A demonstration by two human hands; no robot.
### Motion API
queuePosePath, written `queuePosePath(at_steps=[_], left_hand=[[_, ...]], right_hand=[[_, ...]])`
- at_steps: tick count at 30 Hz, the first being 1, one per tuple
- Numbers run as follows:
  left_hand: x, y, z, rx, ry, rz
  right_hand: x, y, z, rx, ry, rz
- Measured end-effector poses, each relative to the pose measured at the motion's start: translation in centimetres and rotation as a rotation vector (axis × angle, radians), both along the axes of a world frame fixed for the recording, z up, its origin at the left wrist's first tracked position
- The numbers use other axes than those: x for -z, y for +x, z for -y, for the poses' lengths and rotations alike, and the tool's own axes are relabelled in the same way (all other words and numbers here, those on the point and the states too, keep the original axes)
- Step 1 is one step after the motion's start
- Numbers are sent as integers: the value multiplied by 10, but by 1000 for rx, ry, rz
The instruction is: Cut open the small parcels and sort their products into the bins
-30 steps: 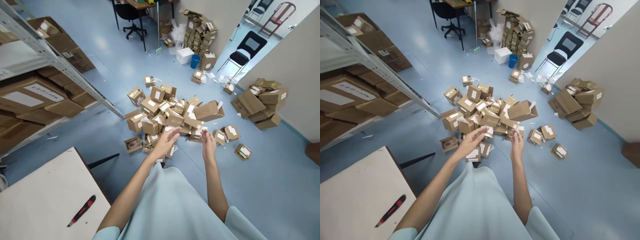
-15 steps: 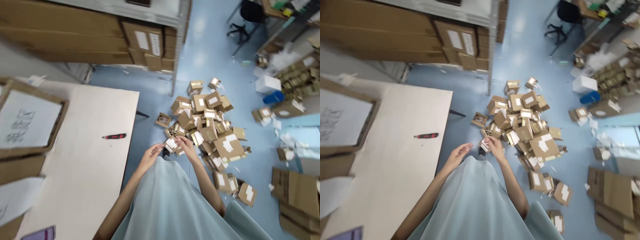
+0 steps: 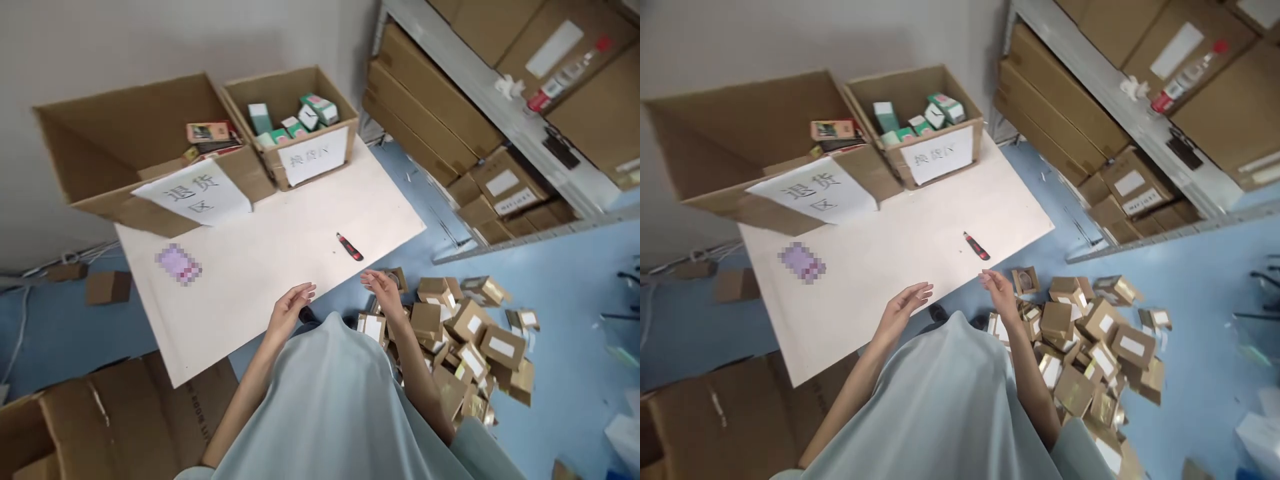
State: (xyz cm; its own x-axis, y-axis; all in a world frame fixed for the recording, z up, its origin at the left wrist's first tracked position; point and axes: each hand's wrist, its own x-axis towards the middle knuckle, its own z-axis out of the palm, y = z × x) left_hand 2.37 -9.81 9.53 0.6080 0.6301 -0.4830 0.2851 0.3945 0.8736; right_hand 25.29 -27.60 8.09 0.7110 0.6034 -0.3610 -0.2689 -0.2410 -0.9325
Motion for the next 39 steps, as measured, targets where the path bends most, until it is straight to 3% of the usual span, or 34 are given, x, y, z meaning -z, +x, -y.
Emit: queuePosePath(at_steps=[7, 12, 17, 22, 29, 34, 39], left_hand=[[0, -56, -47, -157, 42, 35], [-3, -85, -70, -305, 79, 62], [-12, -102, -68, -532, 82, 48], [-27, -117, -39, -778, 50, -17], [-32, -146, 29, -1156, -6, -116], [-25, -165, 79, -1378, -76, -100], [-7, -202, 114, -1530, -62, -39]], right_hand=[[-10, -40, -107, -217, 15, 43], [-18, -68, -149, -407, 9, 30], [-25, -75, -182, -660, -23, 13], [-13, -83, -219, -914, -69, -3], [12, -120, -258, -1269, -115, -52], [7, -168, -269, -1477, -120, -49], [-4, -242, -263, -1637, -78, -37]])
